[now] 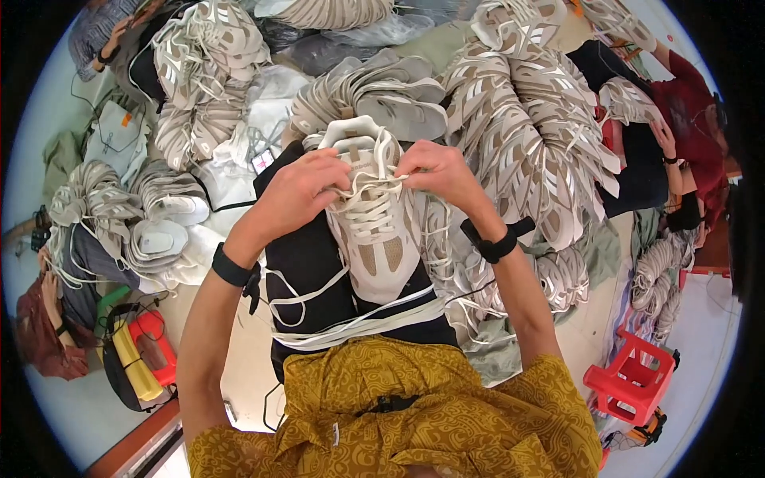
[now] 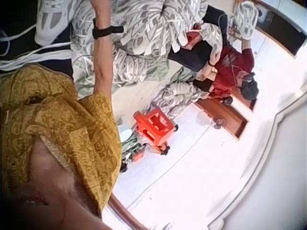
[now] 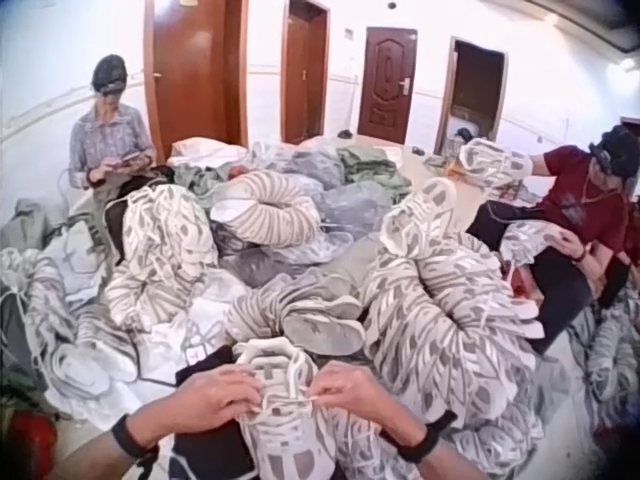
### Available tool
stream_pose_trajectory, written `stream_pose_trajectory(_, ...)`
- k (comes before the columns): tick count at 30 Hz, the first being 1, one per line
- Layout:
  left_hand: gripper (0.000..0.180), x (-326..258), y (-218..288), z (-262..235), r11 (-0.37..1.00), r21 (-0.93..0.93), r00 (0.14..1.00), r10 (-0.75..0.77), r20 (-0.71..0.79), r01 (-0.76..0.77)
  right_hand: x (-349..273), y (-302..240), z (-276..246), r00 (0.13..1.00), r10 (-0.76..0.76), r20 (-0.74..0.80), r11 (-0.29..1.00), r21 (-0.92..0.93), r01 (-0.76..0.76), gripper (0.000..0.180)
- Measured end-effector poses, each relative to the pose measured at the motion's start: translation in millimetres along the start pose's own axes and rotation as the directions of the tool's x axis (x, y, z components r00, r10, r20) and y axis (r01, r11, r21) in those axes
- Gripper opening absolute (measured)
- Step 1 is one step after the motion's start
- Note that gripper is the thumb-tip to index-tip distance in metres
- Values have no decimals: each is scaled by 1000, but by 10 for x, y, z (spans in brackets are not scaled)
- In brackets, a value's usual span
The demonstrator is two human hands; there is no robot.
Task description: The recorder is lacing several pairs of white sneakers while sitting on the floor in a warehouse or factory setting.
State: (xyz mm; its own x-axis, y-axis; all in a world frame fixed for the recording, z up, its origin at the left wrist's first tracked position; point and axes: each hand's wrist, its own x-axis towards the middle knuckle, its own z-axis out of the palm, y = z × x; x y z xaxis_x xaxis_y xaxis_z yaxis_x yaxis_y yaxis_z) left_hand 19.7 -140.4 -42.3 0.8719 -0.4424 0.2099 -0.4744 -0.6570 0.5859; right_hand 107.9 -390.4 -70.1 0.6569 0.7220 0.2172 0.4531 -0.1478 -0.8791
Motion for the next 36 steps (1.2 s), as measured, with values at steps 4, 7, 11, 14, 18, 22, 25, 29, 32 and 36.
stream_pose_trajectory(4,16,16,-4,22,1000,-1,998,2,-58,-2,8,-34,9,999,-24,-28,998,63,26,10)
stream_pose_trajectory(7,14,13,22,2,985,-107,988,-142,-69,134,24,-110,82,989,-103,-106,993,40,107,9)
stream_pose_trajectory(11,16,40,67,-43,848,-361,915,-403,33,387,-21,-118,138,985,-90,-147,989,99,106,8)
stream_pose_trajectory(14,18,10,-9,-7,822,-435,908,-418,-22,368,-87,-156,123,986,131,-101,964,245,-103,8)
stream_pose_trajectory(18,19,74,48,21,869,-326,914,-404,-34,372,-274,-325,146,975,205,-88,967,170,-188,7)
stream_pose_trajectory(22,20,101,88,35,909,-218,923,-378,-73,355,-444,-483,183,979,-193,-60,933,-320,164,5)
stream_pose_trajectory(25,20,71,70,59,926,-192,929,-350,-119,325,-470,-563,226,972,-207,-113,906,-397,147,9)
stream_pose_trajectory(29,23,42,63,89,915,-251,919,-361,-159,316,-317,-521,164,905,-384,-185,834,-490,254,14)
stream_pose_trajectory(32,23,33,96,104,915,-266,919,-355,-169,304,-113,-439,133,867,-464,-181,824,-447,348,17)
stream_pose_trajectory(36,21,45,107,109,916,-261,921,-352,-165,304,20,-456,148,990,112,-84,923,378,-72,22)
